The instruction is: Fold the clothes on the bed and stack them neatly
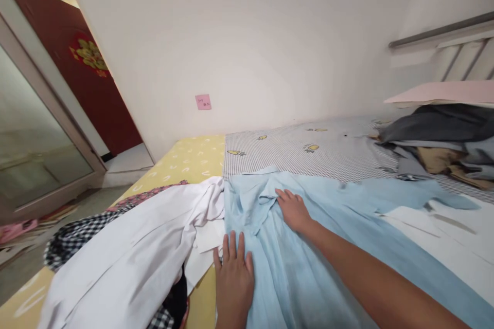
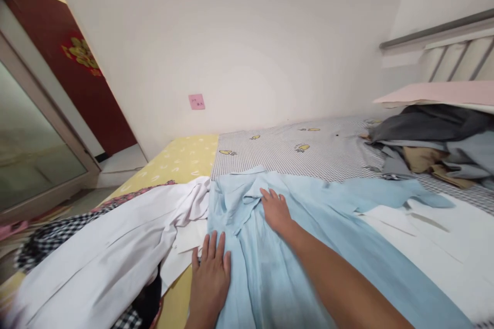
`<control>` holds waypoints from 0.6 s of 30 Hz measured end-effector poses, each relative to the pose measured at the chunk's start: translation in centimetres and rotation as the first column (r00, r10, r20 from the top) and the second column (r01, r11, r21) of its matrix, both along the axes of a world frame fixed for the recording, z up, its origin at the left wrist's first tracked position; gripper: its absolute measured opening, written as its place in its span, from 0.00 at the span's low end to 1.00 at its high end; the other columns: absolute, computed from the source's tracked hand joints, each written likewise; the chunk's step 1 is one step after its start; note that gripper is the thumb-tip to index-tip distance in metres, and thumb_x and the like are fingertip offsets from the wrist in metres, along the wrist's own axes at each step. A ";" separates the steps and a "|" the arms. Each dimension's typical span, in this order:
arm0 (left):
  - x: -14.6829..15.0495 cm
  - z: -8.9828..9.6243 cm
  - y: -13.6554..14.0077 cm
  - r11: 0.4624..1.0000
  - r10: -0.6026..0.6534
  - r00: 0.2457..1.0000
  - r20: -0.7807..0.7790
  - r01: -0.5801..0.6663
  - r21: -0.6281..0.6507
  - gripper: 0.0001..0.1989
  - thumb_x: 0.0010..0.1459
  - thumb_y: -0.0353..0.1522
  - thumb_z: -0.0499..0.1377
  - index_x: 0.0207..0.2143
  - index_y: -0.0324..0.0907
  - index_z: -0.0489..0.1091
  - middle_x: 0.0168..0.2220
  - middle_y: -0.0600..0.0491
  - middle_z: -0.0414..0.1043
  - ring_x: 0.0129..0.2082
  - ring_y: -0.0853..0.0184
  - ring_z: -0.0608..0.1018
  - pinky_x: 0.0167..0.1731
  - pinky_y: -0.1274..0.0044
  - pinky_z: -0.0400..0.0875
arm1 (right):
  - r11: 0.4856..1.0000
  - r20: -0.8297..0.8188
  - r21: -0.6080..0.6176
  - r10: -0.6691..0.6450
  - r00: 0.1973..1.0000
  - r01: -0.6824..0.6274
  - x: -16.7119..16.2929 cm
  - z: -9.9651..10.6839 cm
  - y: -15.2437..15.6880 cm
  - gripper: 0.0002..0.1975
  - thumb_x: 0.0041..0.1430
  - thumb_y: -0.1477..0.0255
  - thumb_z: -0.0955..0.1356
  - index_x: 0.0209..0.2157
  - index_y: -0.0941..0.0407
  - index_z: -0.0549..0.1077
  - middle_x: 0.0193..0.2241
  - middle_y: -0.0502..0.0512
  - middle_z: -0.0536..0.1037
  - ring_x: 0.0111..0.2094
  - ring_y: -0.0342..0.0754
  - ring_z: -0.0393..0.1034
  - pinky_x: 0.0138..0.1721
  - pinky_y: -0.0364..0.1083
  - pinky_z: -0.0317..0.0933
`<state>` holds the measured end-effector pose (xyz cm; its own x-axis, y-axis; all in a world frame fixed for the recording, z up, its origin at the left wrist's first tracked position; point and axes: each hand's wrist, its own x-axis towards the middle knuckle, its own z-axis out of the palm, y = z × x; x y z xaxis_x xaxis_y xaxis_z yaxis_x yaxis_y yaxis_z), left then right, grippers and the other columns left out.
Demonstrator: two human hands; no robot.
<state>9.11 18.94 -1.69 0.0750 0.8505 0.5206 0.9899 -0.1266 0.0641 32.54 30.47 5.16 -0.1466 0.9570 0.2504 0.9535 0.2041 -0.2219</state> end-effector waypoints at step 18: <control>0.2 -0.3 0.2 0.996 0.064 0.996 0.063 -0.067 0.051 0.23 0.67 0.39 0.51 0.64 0.51 0.66 0.66 0.45 0.66 0.67 0.51 0.67 0.64 0.50 0.60 | 0.860 -0.871 -0.164 -0.357 0.339 0.483 16.4 6.8 -0.9 0.18 0.48 0.58 0.70 0.38 0.54 0.80 0.32 0.57 0.82 0.35 0.53 0.76 0.31 0.48 0.68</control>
<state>9.31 19.19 -1.95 -0.0132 0.8237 0.5669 0.9905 -0.0667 0.1199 48.95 29.55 11.94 0.6151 0.7837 0.0867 0.2424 -0.0833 -0.9666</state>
